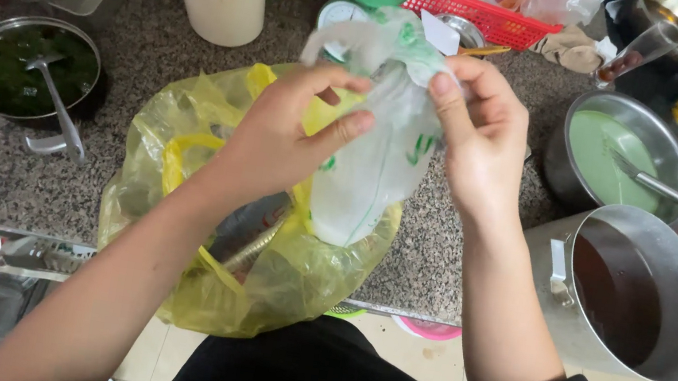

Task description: The person rinses a handheld strainer under a kitchen faucet, places it on a tray, and then picks up and ties a yellow plastic bag containing disposable cups before carrying it to a staircase.

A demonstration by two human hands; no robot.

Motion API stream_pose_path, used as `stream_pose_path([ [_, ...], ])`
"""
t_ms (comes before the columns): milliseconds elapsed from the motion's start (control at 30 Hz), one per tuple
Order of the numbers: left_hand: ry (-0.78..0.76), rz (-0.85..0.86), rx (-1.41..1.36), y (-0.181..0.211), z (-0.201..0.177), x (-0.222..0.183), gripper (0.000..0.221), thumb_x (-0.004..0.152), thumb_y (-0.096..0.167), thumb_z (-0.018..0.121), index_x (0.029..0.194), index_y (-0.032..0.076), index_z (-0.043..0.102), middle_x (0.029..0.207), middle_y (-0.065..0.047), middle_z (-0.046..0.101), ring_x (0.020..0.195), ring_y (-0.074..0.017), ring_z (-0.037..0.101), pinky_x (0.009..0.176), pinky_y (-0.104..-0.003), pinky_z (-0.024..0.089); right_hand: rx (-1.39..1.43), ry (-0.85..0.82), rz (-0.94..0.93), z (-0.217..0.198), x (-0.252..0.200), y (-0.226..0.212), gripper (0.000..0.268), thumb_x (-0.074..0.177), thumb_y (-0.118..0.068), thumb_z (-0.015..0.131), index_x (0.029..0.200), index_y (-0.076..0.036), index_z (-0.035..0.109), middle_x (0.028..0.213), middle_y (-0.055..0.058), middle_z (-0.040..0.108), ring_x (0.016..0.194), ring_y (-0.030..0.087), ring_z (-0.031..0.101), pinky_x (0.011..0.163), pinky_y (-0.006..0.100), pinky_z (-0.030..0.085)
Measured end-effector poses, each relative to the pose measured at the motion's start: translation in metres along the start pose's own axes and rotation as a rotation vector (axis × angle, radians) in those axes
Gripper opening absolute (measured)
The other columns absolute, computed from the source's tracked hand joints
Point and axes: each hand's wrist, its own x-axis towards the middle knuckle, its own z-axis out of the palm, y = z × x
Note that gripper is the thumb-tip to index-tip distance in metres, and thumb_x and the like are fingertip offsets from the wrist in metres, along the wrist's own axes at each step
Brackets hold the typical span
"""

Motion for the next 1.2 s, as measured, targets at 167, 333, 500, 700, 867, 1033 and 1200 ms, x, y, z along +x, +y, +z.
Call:
stream_pose_path([
  [167,0.121,0.053,0.084,0.005,-0.001,0.012,0.038,0.098,0.021,0.08,0.128,0.002,0.065,0.117,-0.009,0.072,0.098,-0.0215,0.069,0.087,-0.031,0.055,0.332,-0.12,0.186,0.006,0.001,-0.011,0.019,0.107,-0.014,0.064,0.121,-0.001,0.068,0.103,-0.001,0.072,0.091,0.005,0.062,0.083,0.021,0.051],
  [333,0.248,-0.007,-0.017,0.013,0.002,0.033,0.027,0.091,0.021,0.079,0.099,-0.001,0.066,0.089,-0.006,0.069,0.081,-0.0106,0.063,0.071,-0.028,0.051,0.213,-0.114,0.125,0.009,0.006,-0.009,0.022,0.107,-0.013,0.063,0.124,0.0,0.067,0.104,0.002,0.071,0.093,0.006,0.063,0.084,0.022,0.052],
  [500,0.138,-0.162,-0.012,0.009,-0.007,0.053,0.045,0.093,0.039,0.084,0.079,0.002,0.062,0.069,0.001,0.059,0.065,-0.0051,0.05,0.055,-0.026,0.041,0.025,-0.138,-0.148,0.004,0.018,-0.041,0.023,0.106,-0.009,0.065,0.126,0.002,0.063,0.116,0.003,0.067,0.102,0.008,0.059,0.093,0.025,0.05],
  [700,-0.022,-0.196,0.04,0.005,-0.022,0.061,0.047,0.087,0.042,0.086,0.072,0.006,0.06,0.062,0.006,0.054,0.057,-0.0032,0.046,0.048,-0.026,0.037,0.281,-0.071,0.125,-0.002,0.02,-0.005,0.017,0.105,-0.013,0.064,0.114,0.0,0.069,0.101,0.001,0.07,0.092,0.007,0.058,0.085,0.027,0.046],
  [867,0.077,-0.183,0.091,0.001,-0.027,0.054,0.05,0.091,0.037,0.087,0.076,0.0,0.057,0.066,0.003,0.055,0.06,-0.0047,0.046,0.051,-0.028,0.036,0.601,0.081,0.167,-0.01,0.017,0.041,0.019,0.108,-0.017,0.063,0.112,0.001,0.068,0.1,0.001,0.067,0.093,0.009,0.054,0.09,0.028,0.043],
  [1033,0.031,-0.221,-0.275,0.014,-0.026,0.054,0.034,0.09,0.023,0.078,0.115,0.007,0.061,0.095,0.002,0.074,0.083,-0.0027,0.07,0.069,-0.022,0.057,0.685,0.013,0.187,-0.009,0.024,0.0,0.024,0.097,-0.01,0.063,0.119,-0.001,0.062,0.112,0.001,0.068,0.107,0.012,0.057,0.097,0.03,0.043],
  [1200,0.0,-0.218,-0.163,0.012,-0.028,0.059,0.027,0.096,0.021,0.076,0.112,0.001,0.07,0.098,-0.003,0.075,0.083,-0.0054,0.068,0.069,-0.024,0.056,0.492,-0.021,0.128,-0.008,0.032,-0.035,0.028,0.093,-0.013,0.062,0.12,-0.006,0.063,0.115,-0.002,0.07,0.111,0.008,0.061,0.101,0.026,0.046],
])
